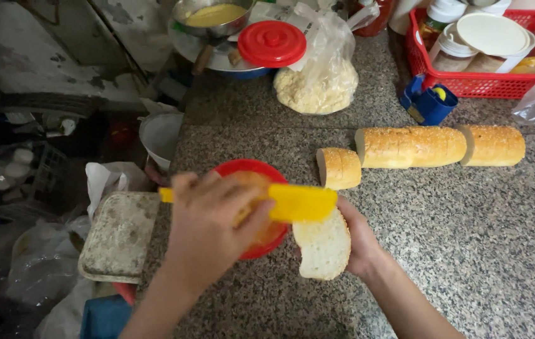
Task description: Spreading a yellow mixture (garlic butter or spread) onto sliced bread using a yellow spatula.
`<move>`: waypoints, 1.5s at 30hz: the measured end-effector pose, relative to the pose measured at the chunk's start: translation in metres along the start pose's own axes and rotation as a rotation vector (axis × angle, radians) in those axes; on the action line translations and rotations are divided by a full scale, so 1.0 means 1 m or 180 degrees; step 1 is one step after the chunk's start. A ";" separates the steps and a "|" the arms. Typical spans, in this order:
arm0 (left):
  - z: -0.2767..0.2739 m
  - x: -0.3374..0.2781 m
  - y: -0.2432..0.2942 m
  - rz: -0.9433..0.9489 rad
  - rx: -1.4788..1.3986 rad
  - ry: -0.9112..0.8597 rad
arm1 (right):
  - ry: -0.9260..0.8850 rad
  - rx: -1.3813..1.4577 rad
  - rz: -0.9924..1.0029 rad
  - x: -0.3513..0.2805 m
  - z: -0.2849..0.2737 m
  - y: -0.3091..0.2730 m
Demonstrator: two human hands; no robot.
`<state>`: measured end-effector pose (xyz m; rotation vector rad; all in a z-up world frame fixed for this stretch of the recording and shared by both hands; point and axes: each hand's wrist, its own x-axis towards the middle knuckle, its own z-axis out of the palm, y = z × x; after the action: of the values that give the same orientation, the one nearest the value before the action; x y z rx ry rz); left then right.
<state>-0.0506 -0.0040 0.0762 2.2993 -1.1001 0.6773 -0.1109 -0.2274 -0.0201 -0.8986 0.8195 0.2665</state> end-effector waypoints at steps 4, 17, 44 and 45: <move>0.014 -0.014 -0.017 -0.0018 0.0640 0.0027 | -0.0336 0.0055 -0.0102 -0.003 0.002 -0.004; 0.013 -0.035 -0.027 -0.1207 0.0320 -0.0615 | -0.0100 -0.0072 -0.0219 -0.005 0.005 -0.013; 0.038 -0.047 -0.052 -0.1645 0.1270 -0.1549 | 0.0546 0.0320 -0.0528 0.013 -0.025 -0.010; 0.050 -0.047 -0.054 -0.1647 0.1434 -0.1686 | 0.0604 0.0387 -0.0503 0.019 -0.032 -0.008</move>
<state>-0.0218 0.0210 -0.0024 3.0952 -0.5169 0.1089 -0.1110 -0.2595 -0.0407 -0.8774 0.9242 -0.0072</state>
